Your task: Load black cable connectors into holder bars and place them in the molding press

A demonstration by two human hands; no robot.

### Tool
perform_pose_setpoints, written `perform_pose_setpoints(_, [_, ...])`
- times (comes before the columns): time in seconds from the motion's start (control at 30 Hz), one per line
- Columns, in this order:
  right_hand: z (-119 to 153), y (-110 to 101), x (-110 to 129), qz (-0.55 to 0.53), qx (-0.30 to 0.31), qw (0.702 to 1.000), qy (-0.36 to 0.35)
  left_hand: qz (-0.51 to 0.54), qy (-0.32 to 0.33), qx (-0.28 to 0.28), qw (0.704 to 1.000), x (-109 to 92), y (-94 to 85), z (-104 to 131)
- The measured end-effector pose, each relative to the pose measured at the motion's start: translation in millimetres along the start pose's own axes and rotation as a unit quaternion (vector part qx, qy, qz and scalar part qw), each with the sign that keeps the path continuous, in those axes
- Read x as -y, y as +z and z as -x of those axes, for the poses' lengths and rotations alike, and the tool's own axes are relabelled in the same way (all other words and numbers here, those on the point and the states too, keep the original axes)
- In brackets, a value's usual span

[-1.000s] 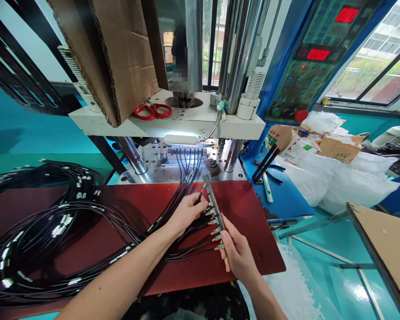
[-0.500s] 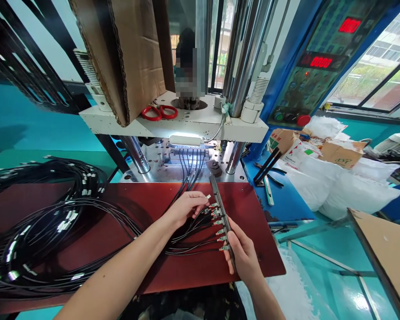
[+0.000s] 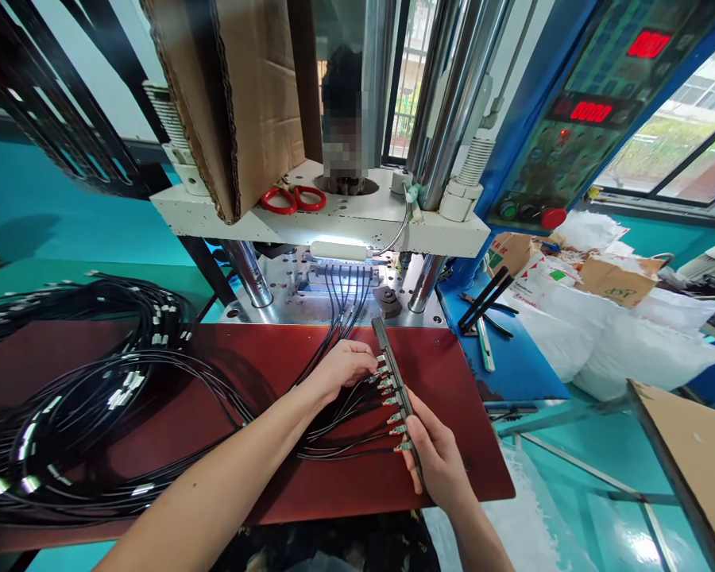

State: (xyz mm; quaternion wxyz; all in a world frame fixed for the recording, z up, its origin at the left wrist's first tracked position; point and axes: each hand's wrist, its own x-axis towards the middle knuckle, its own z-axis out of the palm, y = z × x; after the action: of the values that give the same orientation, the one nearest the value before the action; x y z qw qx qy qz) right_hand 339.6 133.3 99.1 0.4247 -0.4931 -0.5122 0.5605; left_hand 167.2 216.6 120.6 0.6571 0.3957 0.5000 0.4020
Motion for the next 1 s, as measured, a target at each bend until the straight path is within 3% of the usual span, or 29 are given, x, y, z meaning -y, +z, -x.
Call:
perform_pose_setpoints(0.17, [1.5, 0.4, 2.6, -0.021, -0.016, 0.999, 0.032, 0.025, -0.004, 0.011, 1.0, 0.6, 1.1, 2.2])
perform_pose_setpoints(0.53, [1.8, -2.1, -0.3, -0.018, 0.001, 1.0, 0.023, 0.027, -0.006, 0.005, 1.0, 0.2, 3.6, 6.6])
perform_pose_setpoints(0.87, [0.0, 2.8, -0.8, 0.075, 0.007, 0.997, 0.013, 0.0, 0.004, 0.008, 1.0, 0.3, 2.4, 1.4])
perform_pose_setpoints(1.0, [0.9, 4.8, 0.3, 0.063, -0.011, 0.998, 0.022, -0.09, 0.071, 0.011, 0.993, 3.4, 0.2, 8.7])
